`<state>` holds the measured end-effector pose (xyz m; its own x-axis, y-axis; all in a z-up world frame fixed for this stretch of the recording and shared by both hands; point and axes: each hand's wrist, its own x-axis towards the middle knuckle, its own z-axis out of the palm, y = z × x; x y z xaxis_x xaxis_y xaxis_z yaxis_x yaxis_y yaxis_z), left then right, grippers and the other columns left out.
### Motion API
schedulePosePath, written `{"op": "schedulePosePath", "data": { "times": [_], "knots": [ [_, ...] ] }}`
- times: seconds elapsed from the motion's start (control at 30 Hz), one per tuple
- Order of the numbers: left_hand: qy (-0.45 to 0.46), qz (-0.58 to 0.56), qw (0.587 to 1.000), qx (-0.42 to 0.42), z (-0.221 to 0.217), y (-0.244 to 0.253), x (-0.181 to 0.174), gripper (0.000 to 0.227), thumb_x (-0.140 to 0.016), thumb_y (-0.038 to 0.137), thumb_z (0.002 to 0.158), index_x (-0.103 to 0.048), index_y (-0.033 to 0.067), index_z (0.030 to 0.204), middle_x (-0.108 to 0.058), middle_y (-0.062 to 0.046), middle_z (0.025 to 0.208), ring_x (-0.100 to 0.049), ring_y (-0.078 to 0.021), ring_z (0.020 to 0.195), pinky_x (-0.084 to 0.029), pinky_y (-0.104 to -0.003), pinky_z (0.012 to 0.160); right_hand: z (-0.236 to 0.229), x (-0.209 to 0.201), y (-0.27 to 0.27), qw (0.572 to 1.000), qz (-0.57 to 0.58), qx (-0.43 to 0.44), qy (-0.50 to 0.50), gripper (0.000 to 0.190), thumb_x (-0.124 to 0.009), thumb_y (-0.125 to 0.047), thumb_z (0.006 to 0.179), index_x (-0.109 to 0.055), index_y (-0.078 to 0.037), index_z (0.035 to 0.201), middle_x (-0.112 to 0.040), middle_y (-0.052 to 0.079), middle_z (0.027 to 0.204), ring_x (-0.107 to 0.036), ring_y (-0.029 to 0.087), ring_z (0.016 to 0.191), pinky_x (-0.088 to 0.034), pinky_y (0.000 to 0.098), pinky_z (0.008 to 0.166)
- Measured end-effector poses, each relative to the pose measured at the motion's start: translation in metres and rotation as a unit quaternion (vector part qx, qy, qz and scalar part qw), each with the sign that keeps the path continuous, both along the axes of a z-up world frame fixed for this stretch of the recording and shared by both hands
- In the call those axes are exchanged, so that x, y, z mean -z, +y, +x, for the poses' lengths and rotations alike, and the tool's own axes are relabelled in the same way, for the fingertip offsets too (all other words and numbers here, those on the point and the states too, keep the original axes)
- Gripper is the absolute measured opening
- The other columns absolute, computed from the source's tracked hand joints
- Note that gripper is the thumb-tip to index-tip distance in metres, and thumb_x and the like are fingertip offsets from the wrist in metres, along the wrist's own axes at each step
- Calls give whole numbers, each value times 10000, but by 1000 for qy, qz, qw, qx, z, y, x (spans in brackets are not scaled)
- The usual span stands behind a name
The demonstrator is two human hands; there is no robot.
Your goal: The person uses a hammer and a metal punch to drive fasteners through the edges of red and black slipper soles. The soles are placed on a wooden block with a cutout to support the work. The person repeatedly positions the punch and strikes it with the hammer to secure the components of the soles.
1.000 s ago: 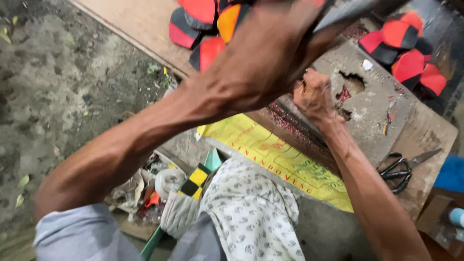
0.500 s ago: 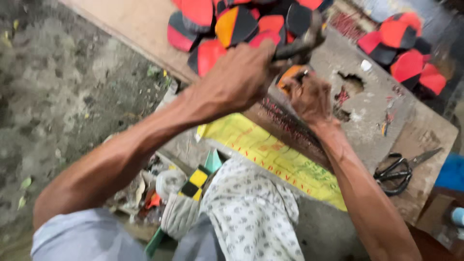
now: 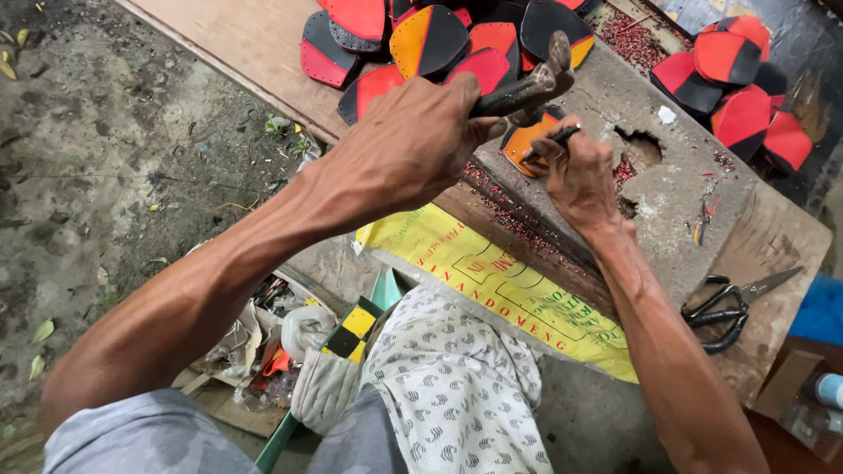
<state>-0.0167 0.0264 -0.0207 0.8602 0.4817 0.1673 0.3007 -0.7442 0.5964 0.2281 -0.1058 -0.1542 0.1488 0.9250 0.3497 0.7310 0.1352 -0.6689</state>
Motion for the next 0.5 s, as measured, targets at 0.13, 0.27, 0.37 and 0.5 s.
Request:
{"op": "schedulePosePath", "data": {
  "times": [0.13,0.27,0.37,0.5],
  "knots": [
    [-5,10,1000,-1,0,-1,0,408,-609,360,1053,-550,-29,943,-594,-247,686,-578,-458,636,-414,-552,577,-4,-1,-1,1000,5,-3,9,288,-571,-204,1149,-533,34,990,-720,133,814,-785,207,831,-662,303,670],
    [-56,41,997,27,5,-1,0,390,-614,344,1067,-543,-22,951,-593,-231,691,-571,-443,634,-412,-543,584,-9,0,3,999,5,38,-22,258,-657,-187,1084,-586,24,952,-721,132,751,-751,192,679,-612,310,561],
    [-122,24,991,48,14,-5,-4,361,-608,331,1081,-533,-14,1007,-589,-217,695,-575,-420,623,-405,-531,584,-10,1,-2,997,35,35,-54,180,-678,-111,1064,-630,23,954,-719,157,791,-733,235,710,-571,379,603],
    [-192,27,980,31,31,-19,-1,354,-593,314,1132,-487,-15,1059,-588,-190,716,-579,-400,625,-406,-506,569,2,14,-6,991,13,46,-128,203,-658,-84,1045,-616,19,875,-651,201,782,-654,328,702,-515,463,655]
  ]
}}
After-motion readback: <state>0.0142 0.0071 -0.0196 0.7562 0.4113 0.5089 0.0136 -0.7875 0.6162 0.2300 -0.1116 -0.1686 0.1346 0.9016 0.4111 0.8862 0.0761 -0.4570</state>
